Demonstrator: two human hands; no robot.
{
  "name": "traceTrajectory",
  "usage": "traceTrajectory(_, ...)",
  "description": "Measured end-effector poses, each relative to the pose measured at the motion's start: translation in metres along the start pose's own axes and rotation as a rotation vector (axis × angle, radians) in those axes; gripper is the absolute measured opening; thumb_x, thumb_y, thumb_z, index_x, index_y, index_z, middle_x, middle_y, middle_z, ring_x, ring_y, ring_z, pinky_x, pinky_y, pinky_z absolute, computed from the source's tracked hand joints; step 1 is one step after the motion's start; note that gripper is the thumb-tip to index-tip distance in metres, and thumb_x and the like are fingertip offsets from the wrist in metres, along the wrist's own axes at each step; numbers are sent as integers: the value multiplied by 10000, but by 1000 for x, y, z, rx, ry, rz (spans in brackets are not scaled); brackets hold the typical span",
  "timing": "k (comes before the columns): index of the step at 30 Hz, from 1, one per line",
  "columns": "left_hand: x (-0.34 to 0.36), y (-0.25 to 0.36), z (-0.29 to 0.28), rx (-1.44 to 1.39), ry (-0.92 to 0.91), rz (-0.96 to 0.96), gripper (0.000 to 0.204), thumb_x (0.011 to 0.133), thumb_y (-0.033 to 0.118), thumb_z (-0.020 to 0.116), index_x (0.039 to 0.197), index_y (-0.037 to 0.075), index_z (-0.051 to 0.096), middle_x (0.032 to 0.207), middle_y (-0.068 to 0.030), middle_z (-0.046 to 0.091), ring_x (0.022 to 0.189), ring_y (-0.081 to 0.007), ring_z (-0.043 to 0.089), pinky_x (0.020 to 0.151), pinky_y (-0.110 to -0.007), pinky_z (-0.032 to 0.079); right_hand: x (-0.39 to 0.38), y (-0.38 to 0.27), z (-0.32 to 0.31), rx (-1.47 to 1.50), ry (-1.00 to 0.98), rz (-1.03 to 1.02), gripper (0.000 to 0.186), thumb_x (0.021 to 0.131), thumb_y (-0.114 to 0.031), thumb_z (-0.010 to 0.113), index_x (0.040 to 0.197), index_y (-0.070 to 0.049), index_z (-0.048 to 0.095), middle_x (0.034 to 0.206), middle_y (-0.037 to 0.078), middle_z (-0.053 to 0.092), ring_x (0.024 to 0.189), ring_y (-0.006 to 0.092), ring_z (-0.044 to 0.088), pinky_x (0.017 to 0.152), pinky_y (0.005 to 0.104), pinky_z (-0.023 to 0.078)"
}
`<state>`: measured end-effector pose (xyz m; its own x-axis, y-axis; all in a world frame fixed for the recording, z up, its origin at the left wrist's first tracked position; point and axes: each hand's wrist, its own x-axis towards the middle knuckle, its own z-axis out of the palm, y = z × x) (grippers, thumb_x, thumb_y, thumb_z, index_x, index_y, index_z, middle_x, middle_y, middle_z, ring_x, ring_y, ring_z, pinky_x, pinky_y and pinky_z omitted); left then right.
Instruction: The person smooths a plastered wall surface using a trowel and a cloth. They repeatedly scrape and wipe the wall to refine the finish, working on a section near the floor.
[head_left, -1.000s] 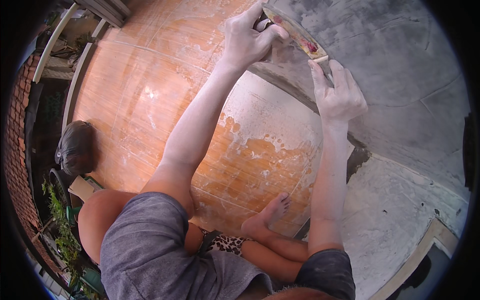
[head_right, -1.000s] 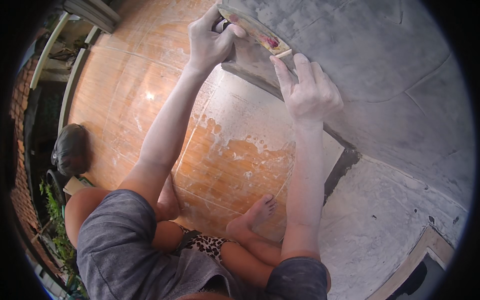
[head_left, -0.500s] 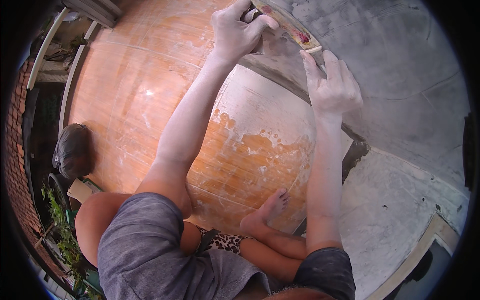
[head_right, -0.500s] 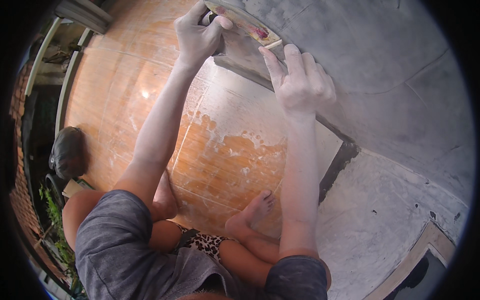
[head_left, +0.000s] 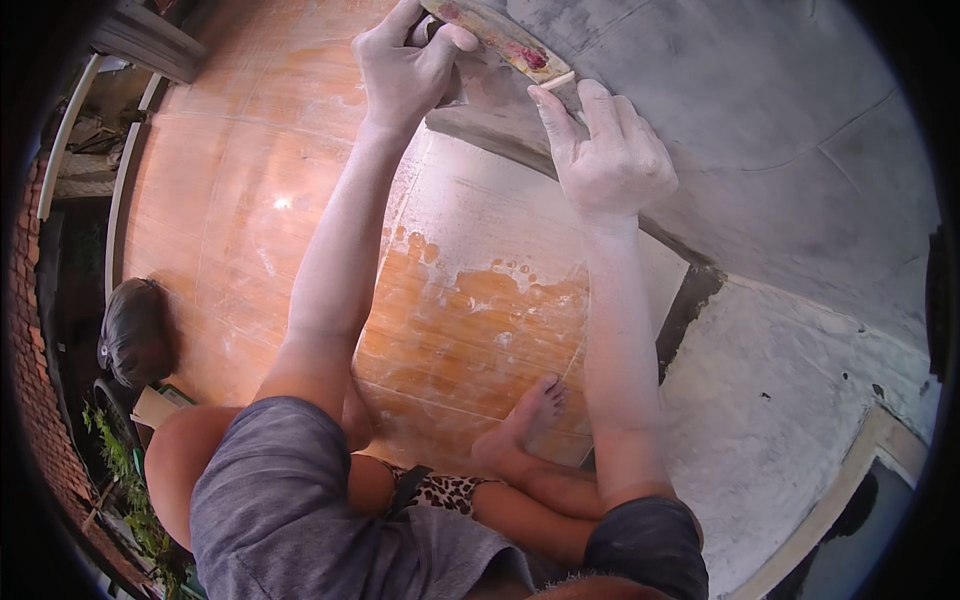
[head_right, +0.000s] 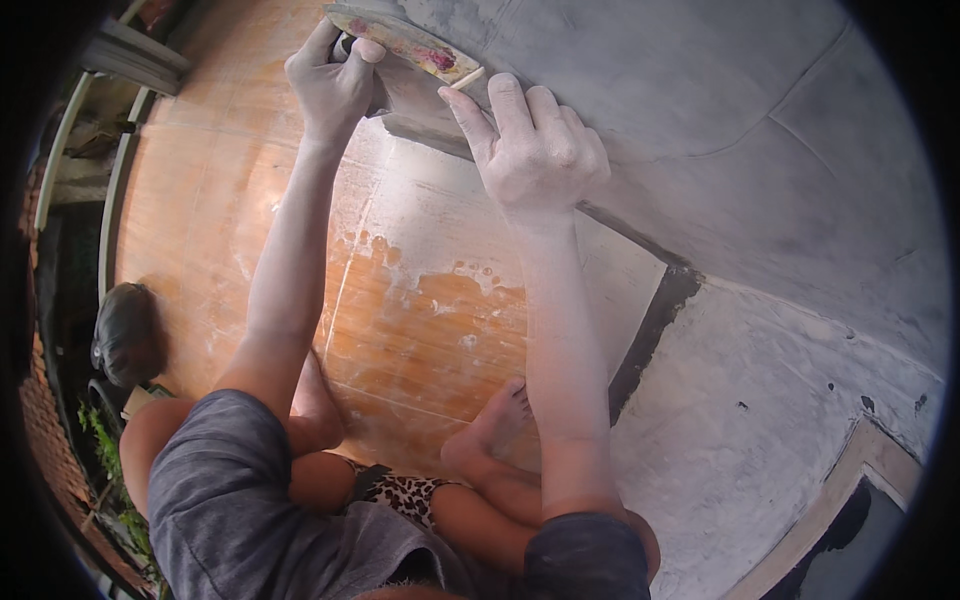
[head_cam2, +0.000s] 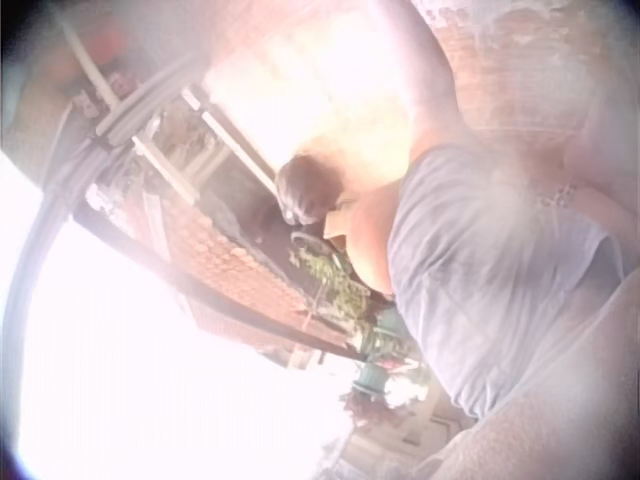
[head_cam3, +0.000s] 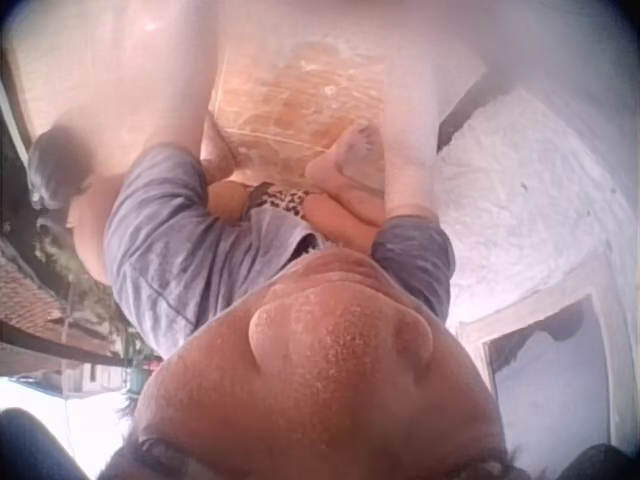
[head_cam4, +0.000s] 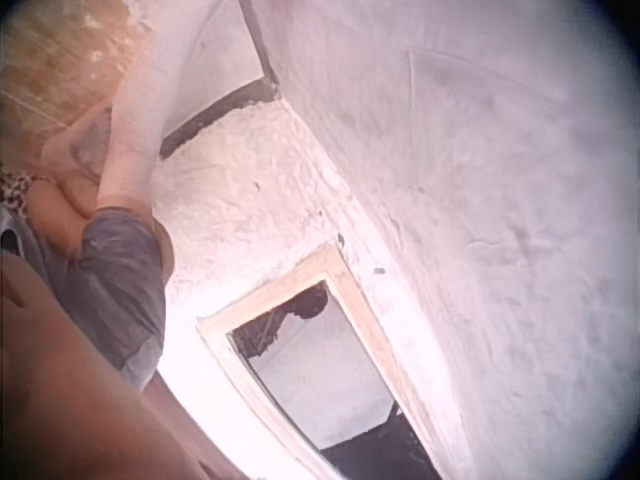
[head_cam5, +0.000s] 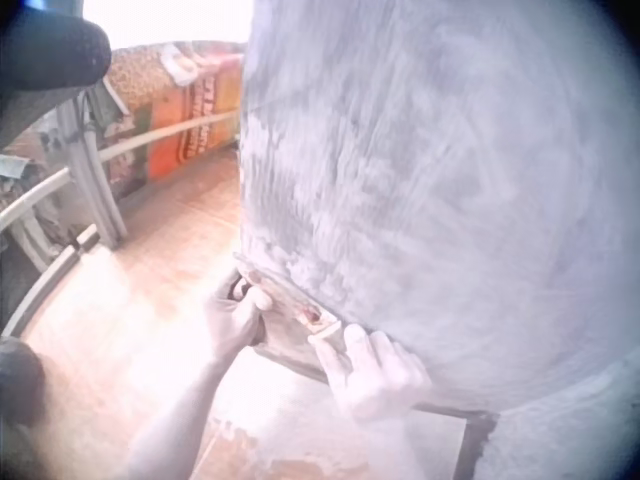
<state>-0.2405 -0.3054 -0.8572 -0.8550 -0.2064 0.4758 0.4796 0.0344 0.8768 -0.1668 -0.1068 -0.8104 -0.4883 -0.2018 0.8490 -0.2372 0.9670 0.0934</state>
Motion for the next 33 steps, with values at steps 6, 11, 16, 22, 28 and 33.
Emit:
traceTrajectory(6, 11, 2, -16, 150, -10, 99, 571, 830, 461, 873, 1125, -8, 735, 788, 50, 695, 736, -7, 572, 659, -190, 482, -1, 5, 3, 42, 41, -14, 453, 830, -629, 744, 778, -182, 684, 553, -63, 532, 435, 91, 530, 384, 246, 382)
traceTrajectory(11, 1, 14, 3, 77, -23, 140, 745, 808, 401, 901, 1352, -26, 622, 1022, -64, 744, 927, -99, 697, 784, -239, 559, -8, 10, -10, 45, -19, 25, 413, 831, -579, 777, 798, -177, 690, 559, -55, 543, 441, 108, 547, 387, 261, 385)
traceTrajectory(16, -34, 44, 32, 11, 139, 64, 825, 869, 323, 853, 1488, -38, 444, 993, -134, 748, 796, -139, 720, 685, -222, 556, -19, 4, -19, 56, -100, 105, 372, 843, -523, 795, 842, -166, 691, 581, -39, 570, 448, 158, 577, 395, 306, 413)
traceTrajectory(22, -58, 60, 53, -220, 309, -124, 790, 932, 221, 783, 1542, -63, 369, 1463, -273, 523, 1369, -303, 521, 1096, -392, 459, -19, -27, -31, 121, -155, 266, 338, 877, -487, 771, 882, -161, 684, 645, 5, 641, 549, 237, 664, 458, 375, 477)
traceTrajectory(28, -46, 67, 47, -197, 287, -210, 248, 985, 171, 705, 1057, -45, 604, 1491, -293, 492, 1365, -309, 529, 1104, -424, 451, -23, -63, -45, 205, -313, 606, 292, 862, -416, 799, 942, -148, 715, 739, 67, 721, 638, 315, 703, 535, 435, 506)
traceTrajectory(33, -37, 69, 58, -411, 242, -185, 239, 1048, 139, 595, 906, -53, 592, 1540, -188, 415, 1021, -224, 709, 812, -328, 626, -30, -63, -26, 407, -160, 686, 217, 830, -335, 824, 930, -154, 758, 709, 70, 718, 632, 314, 701, 544, 420, 508)
